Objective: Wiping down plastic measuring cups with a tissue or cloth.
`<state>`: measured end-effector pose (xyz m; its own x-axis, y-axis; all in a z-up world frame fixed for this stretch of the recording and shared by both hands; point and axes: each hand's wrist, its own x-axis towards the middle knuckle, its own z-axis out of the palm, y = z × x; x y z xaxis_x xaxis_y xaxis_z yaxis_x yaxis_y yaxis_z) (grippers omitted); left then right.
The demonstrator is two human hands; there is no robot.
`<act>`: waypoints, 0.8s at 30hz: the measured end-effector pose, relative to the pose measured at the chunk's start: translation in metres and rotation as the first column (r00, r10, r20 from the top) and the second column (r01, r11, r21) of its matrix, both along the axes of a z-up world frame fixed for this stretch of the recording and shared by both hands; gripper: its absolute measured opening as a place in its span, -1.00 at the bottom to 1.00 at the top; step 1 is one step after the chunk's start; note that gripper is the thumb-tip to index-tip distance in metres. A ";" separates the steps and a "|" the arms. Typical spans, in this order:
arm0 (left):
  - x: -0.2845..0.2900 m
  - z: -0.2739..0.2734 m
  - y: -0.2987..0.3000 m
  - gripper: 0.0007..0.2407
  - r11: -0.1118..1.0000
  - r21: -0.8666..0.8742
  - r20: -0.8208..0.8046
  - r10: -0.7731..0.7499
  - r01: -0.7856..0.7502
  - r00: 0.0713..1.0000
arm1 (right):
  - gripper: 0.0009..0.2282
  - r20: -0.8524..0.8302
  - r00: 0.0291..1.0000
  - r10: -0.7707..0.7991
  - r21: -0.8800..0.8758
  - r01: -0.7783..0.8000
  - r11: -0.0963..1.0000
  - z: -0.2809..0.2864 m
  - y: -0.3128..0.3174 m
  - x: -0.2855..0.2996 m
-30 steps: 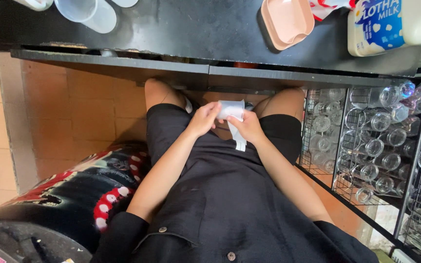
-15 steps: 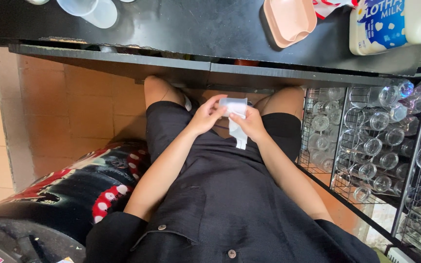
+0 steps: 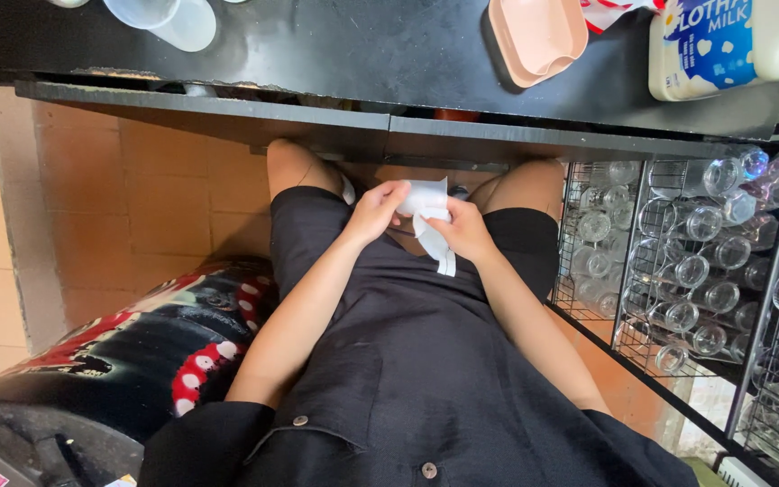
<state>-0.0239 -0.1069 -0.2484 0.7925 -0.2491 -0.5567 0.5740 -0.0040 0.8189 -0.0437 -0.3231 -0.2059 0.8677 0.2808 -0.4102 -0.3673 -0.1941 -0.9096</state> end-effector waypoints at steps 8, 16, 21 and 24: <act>0.001 0.053 0.000 -0.49 0.985 -0.110 0.330 -0.088 0.131 0.940 | -0.81 -0.152 0.982 -0.113 0.216 0.144 0.966 -0.019 -0.008 -0.002; 0.001 0.034 -0.002 -0.61 0.994 0.070 0.062 -0.083 0.078 0.995 | -0.78 0.003 1.000 0.005 0.037 -0.005 0.999 0.006 0.008 -0.002; -0.004 0.003 -0.002 -0.66 0.998 -0.014 0.131 -0.056 0.058 0.990 | -0.78 -0.045 0.999 0.029 -0.077 -0.033 0.997 0.014 0.007 0.002; -0.003 0.025 -0.003 -0.64 0.998 -0.004 0.254 -0.066 0.069 0.965 | -0.79 -0.035 0.999 -0.012 -0.002 0.012 1.000 0.005 0.002 0.000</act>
